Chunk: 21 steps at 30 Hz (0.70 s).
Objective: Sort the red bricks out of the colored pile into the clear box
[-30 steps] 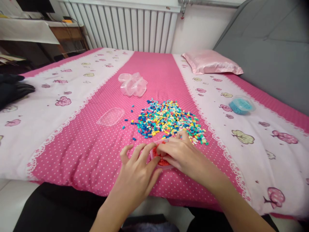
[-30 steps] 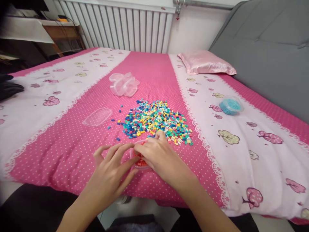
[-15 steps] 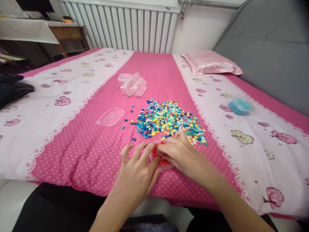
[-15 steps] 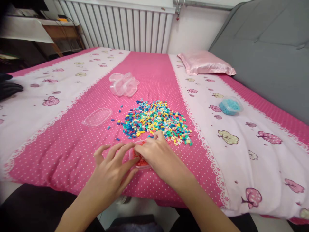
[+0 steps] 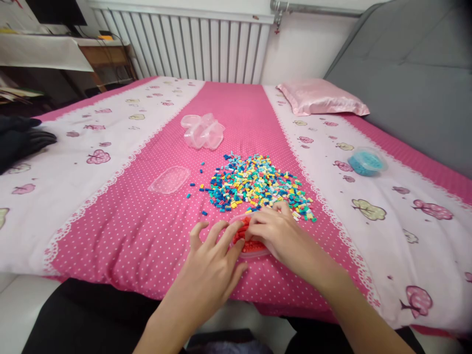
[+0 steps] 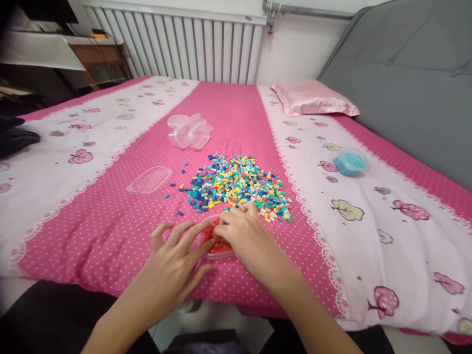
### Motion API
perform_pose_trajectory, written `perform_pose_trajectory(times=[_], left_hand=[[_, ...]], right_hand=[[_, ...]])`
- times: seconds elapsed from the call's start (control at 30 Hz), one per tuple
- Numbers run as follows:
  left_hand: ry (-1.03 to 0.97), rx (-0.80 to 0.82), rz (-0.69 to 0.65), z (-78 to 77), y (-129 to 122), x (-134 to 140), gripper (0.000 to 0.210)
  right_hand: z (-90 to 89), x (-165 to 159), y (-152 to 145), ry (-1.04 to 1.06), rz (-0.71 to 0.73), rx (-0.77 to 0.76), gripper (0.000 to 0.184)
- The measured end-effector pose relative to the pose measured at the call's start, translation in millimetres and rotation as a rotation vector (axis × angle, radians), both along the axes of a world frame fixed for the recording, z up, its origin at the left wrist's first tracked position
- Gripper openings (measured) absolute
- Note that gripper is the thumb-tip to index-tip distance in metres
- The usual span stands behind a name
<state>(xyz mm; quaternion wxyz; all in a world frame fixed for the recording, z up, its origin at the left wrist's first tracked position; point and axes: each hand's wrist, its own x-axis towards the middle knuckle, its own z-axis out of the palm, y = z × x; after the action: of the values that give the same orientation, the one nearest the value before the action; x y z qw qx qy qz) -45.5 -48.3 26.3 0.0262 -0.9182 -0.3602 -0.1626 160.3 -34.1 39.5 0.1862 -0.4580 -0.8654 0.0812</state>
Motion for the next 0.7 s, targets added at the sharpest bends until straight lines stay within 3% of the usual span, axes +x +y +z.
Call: perform_pose_trajectory(times=[0.2,0.43,0.7], left_hand=[[-0.088,0.033,0.026,7.7,3.6,-9.6,0.026],[-0.079,0.04,0.027,8.8,7.5,-8.0,0.026],[-0.068,0.082,0.075,6.9,5.0,-4.0,0.022]], right_hand=[[7.8,-1.3,-1.5,-0.074,0.0,-0.043,0.011],[-7.1,-0.9,2.3,0.035,0.023,0.023,0.013],[-15.1,-6.2,8.8,0.001,0.005,0.019,0.018]])
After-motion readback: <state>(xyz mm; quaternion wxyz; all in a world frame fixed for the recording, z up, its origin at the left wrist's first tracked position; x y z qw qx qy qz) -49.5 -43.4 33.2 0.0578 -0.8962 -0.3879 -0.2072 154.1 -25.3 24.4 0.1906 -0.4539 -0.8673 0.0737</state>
